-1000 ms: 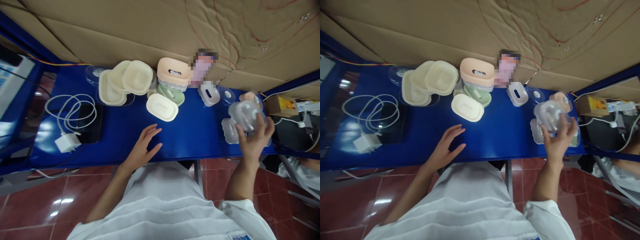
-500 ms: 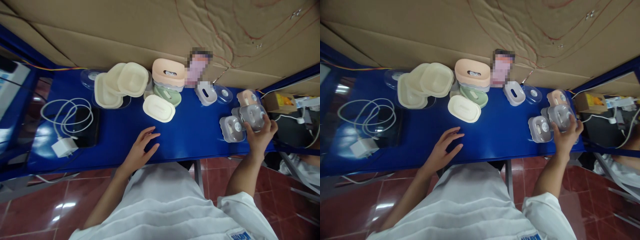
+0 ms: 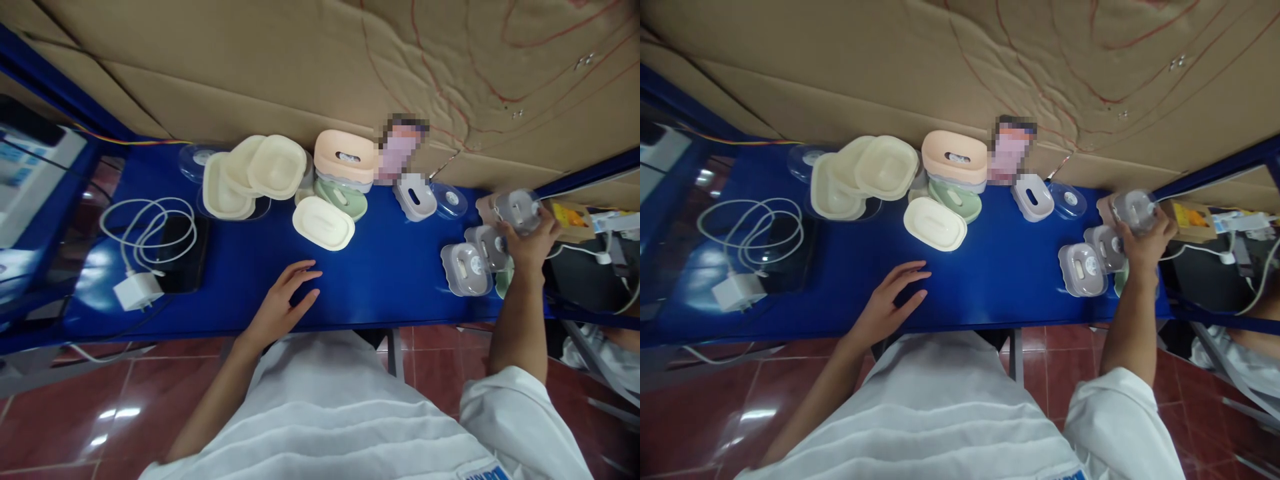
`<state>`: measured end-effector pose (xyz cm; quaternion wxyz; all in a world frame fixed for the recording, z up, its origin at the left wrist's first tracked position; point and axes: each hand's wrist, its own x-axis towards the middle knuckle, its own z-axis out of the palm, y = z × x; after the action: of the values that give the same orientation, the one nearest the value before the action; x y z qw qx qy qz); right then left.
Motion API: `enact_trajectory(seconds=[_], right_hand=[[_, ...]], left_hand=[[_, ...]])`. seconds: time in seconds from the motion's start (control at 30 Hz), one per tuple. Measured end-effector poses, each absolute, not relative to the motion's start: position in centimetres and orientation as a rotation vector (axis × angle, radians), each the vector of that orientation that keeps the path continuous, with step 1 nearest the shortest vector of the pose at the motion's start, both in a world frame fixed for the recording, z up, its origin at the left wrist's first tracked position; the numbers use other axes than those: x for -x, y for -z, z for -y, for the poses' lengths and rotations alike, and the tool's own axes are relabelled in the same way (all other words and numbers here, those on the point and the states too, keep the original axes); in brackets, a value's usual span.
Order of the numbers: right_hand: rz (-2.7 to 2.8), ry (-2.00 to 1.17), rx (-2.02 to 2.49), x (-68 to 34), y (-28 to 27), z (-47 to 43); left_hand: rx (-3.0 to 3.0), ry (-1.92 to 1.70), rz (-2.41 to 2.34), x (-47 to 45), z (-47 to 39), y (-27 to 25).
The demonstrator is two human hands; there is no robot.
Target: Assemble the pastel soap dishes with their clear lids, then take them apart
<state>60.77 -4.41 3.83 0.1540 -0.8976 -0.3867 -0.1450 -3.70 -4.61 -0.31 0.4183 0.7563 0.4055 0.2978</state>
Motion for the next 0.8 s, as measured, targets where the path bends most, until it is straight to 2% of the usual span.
enact_trajectory(seconds=[0.2,0.3,0.57,0.8], right_hand=[[1.146,0.435,2.590,-58.2,-5.4,5.0],[1.338,0.478,2.509,-54.9,-6.6,4.4],[2.278,0.037,2.111,-40.2,-3.9,0.3],[2.200,-0.027,2.055,-35.6,-3.3,5.5]], left_hand=[[-1.901,-0.729,-1.025,3.8,4.6,0.2],[-1.907,-0.734,-1.036,3.7,4.6,0.3],[-1.922,-0.763,-1.043,3.4,4.5,0.3],[-2.021,-0.766,-0.999,3.7,4.4,-0.1]])
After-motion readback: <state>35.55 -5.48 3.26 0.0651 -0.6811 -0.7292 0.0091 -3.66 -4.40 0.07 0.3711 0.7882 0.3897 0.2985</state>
